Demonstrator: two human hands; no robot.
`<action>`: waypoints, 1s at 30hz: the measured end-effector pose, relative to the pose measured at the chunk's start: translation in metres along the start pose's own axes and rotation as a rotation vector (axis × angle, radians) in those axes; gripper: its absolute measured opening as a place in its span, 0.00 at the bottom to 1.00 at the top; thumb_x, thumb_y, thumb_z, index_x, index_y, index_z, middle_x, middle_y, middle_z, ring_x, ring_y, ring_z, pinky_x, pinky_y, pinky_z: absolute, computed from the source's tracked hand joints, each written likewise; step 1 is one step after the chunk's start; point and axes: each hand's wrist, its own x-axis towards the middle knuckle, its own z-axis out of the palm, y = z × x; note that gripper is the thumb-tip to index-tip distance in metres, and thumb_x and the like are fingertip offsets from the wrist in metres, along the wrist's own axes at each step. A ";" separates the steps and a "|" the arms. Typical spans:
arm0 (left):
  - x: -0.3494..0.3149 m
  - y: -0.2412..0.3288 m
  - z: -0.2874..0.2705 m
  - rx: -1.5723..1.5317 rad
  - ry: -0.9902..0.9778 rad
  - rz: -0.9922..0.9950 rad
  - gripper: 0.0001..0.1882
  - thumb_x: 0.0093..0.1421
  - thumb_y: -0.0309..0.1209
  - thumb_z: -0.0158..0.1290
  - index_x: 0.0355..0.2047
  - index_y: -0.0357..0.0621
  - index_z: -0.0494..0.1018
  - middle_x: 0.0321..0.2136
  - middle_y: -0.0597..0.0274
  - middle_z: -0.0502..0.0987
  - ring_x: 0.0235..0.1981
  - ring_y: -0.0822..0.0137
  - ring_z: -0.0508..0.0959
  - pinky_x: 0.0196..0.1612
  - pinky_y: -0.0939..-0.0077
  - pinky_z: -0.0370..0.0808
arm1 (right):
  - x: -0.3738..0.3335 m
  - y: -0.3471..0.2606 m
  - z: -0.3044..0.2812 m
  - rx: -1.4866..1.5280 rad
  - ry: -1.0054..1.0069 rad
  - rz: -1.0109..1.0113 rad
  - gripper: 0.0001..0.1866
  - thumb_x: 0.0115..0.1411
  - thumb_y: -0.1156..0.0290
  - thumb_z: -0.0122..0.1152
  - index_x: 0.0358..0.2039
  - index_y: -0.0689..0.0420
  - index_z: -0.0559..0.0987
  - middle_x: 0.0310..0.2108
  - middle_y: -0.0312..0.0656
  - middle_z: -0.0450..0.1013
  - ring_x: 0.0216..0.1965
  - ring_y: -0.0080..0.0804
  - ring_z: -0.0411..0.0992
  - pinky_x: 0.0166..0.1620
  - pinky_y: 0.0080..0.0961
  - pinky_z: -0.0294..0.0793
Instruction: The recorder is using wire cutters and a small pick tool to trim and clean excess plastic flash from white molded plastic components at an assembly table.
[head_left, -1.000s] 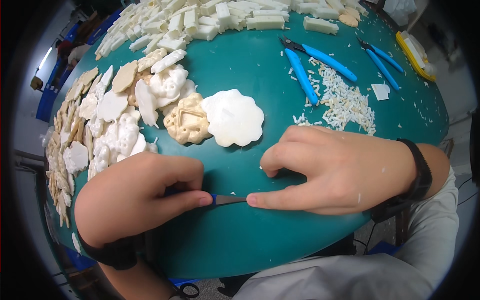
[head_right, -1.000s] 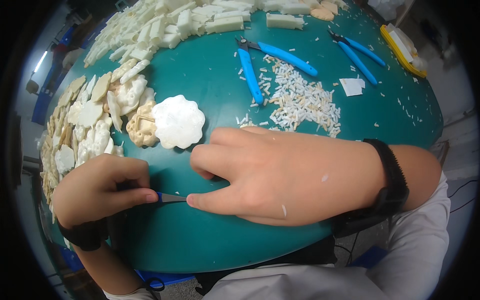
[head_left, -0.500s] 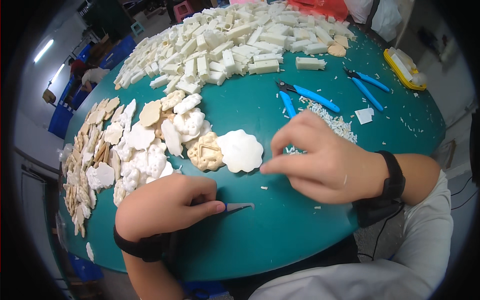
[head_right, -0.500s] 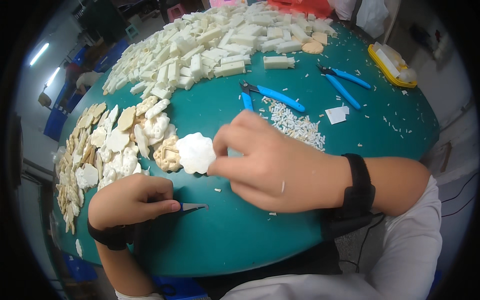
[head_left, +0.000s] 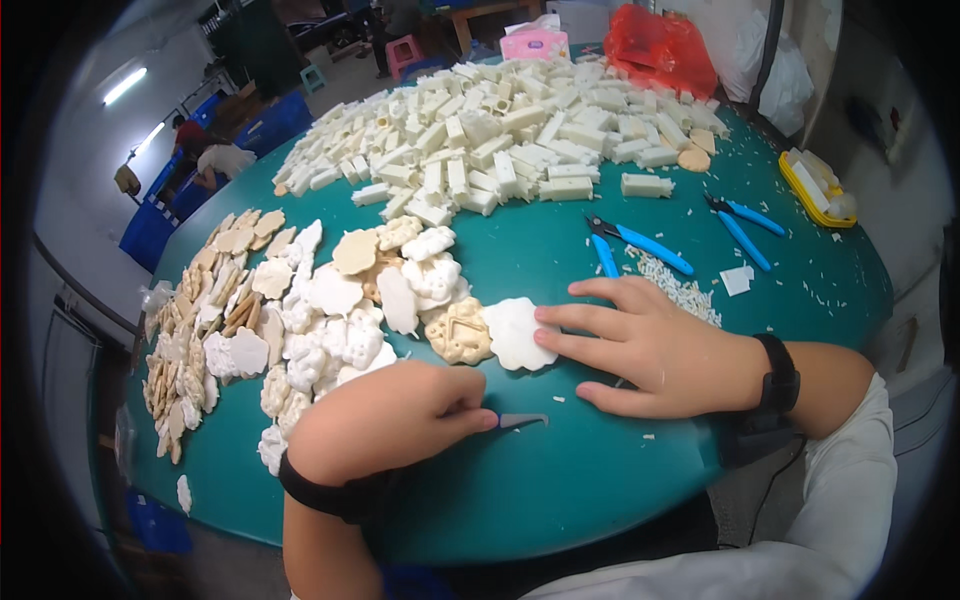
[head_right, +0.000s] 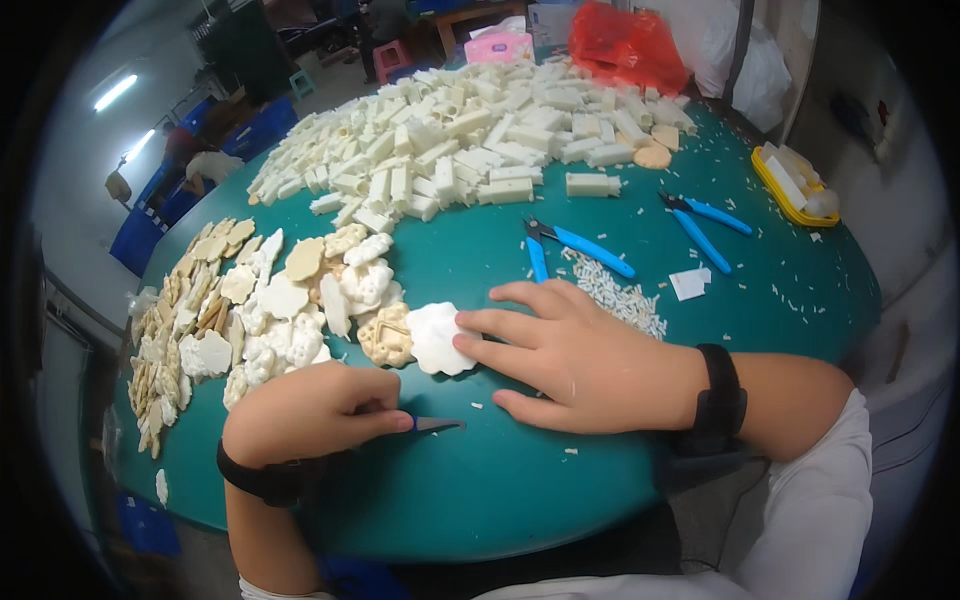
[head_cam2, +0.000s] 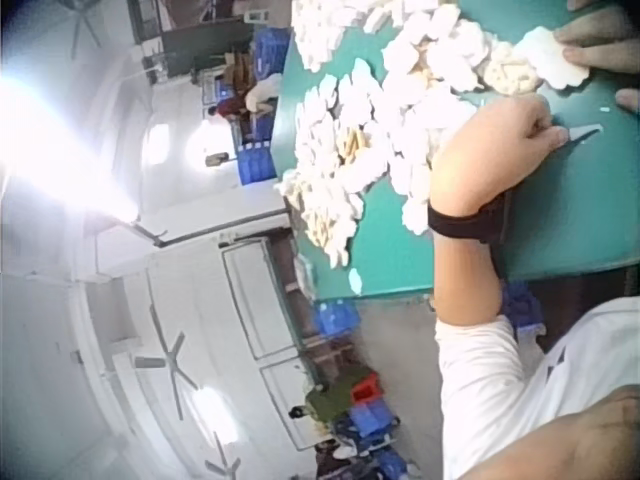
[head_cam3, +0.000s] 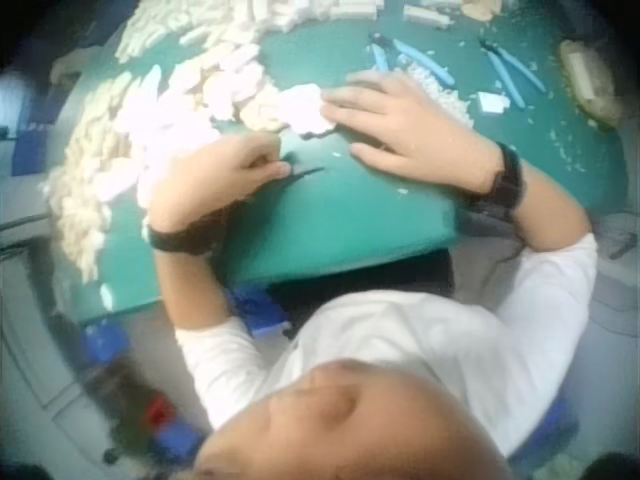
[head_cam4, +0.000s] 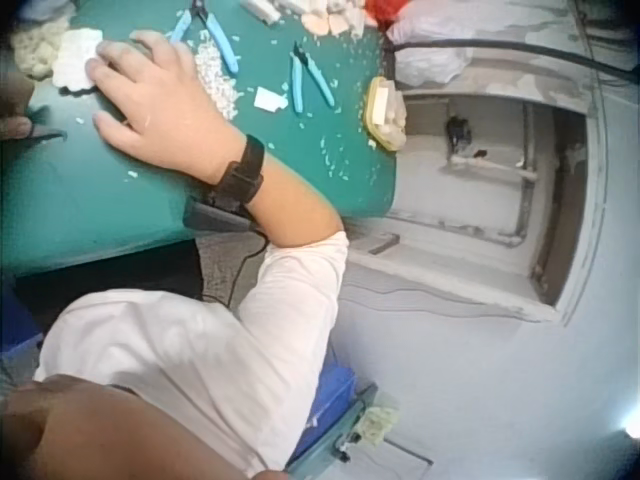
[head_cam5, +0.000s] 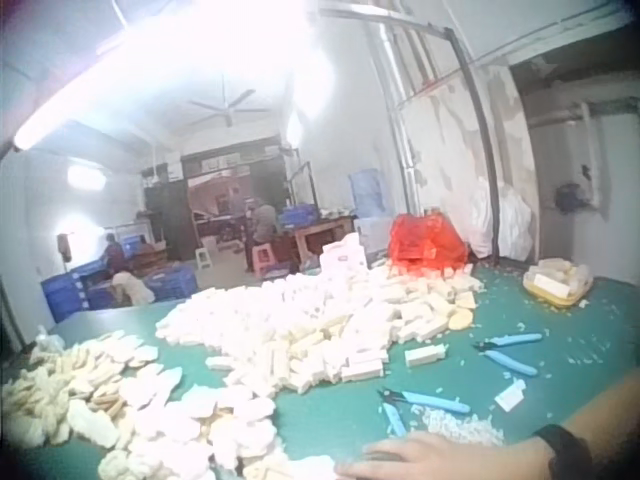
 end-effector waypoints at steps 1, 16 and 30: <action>-0.001 0.001 0.001 0.009 0.032 0.003 0.15 0.67 0.41 0.57 0.31 0.41 0.75 0.23 0.49 0.76 0.27 0.50 0.78 0.31 0.58 0.72 | 0.000 0.000 0.001 0.002 -0.008 0.004 0.28 0.64 0.59 0.61 0.63 0.57 0.73 0.63 0.49 0.68 0.64 0.54 0.63 0.64 0.49 0.64; 0.005 -0.001 0.002 -0.109 0.587 0.104 0.20 0.68 0.43 0.57 0.28 0.37 0.77 0.17 0.48 0.74 0.21 0.48 0.77 0.27 0.58 0.71 | 0.003 -0.001 0.001 0.134 0.068 0.002 0.15 0.67 0.55 0.61 0.46 0.49 0.81 0.53 0.41 0.73 0.58 0.47 0.65 0.61 0.48 0.59; 0.003 -0.003 0.001 -0.076 0.248 0.039 0.10 0.64 0.33 0.59 0.43 0.43 0.77 0.18 0.60 0.74 0.19 0.65 0.71 0.25 0.69 0.66 | 0.001 0.004 0.000 0.073 0.004 0.002 0.35 0.61 0.40 0.62 0.56 0.58 0.77 0.58 0.47 0.71 0.63 0.47 0.63 0.66 0.51 0.54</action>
